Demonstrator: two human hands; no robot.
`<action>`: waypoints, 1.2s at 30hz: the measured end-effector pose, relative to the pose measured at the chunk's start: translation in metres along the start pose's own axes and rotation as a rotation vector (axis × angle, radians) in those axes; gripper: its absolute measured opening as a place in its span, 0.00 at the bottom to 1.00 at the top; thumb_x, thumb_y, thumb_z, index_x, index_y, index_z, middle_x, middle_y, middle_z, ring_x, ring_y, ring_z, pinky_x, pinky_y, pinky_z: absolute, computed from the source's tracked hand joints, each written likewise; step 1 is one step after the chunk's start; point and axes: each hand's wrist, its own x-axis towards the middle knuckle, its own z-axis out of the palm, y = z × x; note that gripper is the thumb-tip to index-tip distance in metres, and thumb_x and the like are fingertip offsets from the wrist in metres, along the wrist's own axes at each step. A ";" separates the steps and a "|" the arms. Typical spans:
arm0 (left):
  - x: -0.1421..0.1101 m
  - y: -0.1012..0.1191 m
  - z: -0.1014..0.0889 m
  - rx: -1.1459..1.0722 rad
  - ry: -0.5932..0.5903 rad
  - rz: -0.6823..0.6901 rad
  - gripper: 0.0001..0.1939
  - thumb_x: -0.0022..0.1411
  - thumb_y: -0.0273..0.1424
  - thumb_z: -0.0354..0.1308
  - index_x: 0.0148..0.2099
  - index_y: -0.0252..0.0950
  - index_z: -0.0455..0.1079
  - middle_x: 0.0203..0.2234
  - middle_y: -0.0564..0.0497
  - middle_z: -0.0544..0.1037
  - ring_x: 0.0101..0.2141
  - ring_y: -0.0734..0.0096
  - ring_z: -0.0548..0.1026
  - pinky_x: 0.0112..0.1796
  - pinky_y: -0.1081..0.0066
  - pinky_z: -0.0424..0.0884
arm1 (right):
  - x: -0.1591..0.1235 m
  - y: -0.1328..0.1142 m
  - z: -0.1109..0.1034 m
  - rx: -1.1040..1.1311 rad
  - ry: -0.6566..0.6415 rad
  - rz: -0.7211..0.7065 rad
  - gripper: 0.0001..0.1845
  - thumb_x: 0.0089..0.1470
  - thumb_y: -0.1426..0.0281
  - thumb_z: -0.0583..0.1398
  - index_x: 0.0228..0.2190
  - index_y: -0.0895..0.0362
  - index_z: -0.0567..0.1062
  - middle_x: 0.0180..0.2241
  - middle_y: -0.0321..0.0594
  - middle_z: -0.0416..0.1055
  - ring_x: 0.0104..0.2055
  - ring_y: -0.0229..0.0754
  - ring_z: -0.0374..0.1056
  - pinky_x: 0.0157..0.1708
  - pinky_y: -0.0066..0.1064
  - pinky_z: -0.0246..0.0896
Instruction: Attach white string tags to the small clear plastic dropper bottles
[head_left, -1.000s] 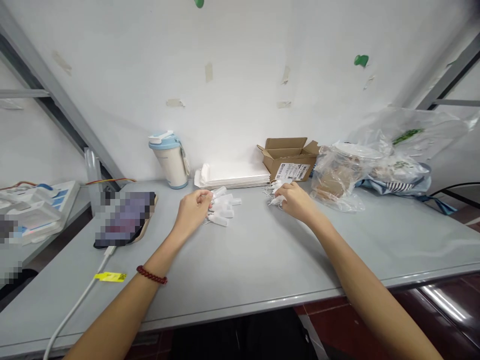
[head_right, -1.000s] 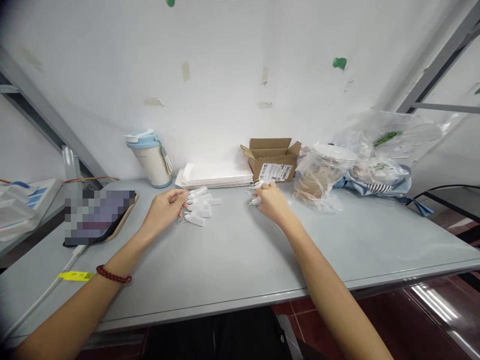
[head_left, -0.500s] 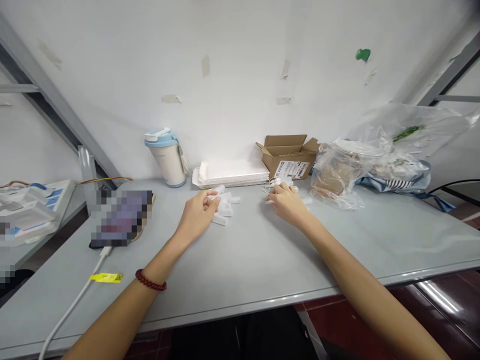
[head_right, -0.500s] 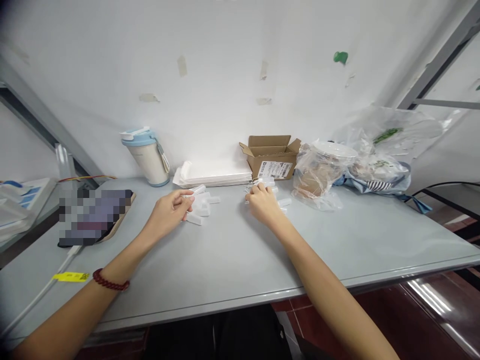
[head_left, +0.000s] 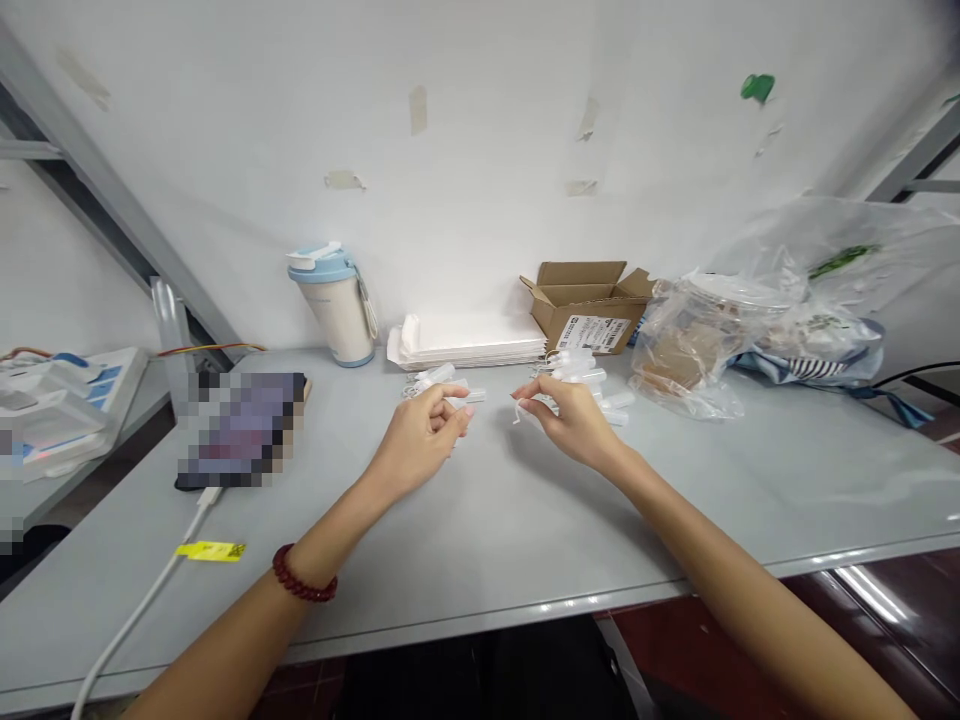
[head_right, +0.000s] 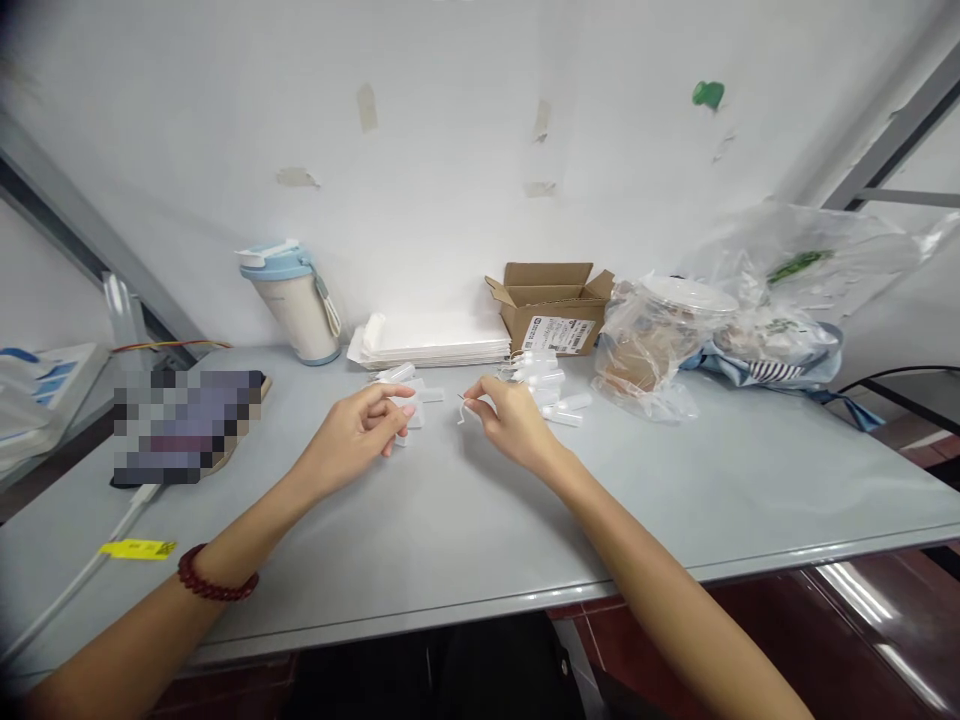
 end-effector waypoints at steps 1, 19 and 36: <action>-0.001 0.001 0.002 -0.011 -0.034 -0.009 0.21 0.58 0.42 0.53 0.48 0.32 0.67 0.22 0.55 0.69 0.22 0.73 0.69 0.24 0.74 0.66 | -0.001 -0.004 0.001 0.014 -0.029 0.014 0.05 0.55 0.74 0.55 0.28 0.57 0.71 0.32 0.41 0.76 0.34 0.42 0.71 0.32 0.32 0.61; 0.002 0.000 -0.007 -0.075 -0.062 -0.004 0.11 0.56 0.35 0.56 0.35 0.33 0.74 0.23 0.54 0.72 0.19 0.79 0.66 0.24 0.75 0.64 | -0.008 -0.031 0.006 0.261 -0.269 0.094 0.06 0.56 0.70 0.55 0.30 0.58 0.71 0.28 0.37 0.74 0.29 0.35 0.66 0.25 0.24 0.54; 0.003 0.000 -0.008 -0.276 -0.215 -0.110 0.13 0.56 0.39 0.58 0.28 0.33 0.72 0.21 0.53 0.70 0.21 0.79 0.65 0.25 0.75 0.63 | -0.006 -0.031 0.003 0.561 -0.195 0.193 0.12 0.54 0.62 0.58 0.31 0.59 0.74 0.29 0.39 0.73 0.33 0.37 0.70 0.31 0.29 0.61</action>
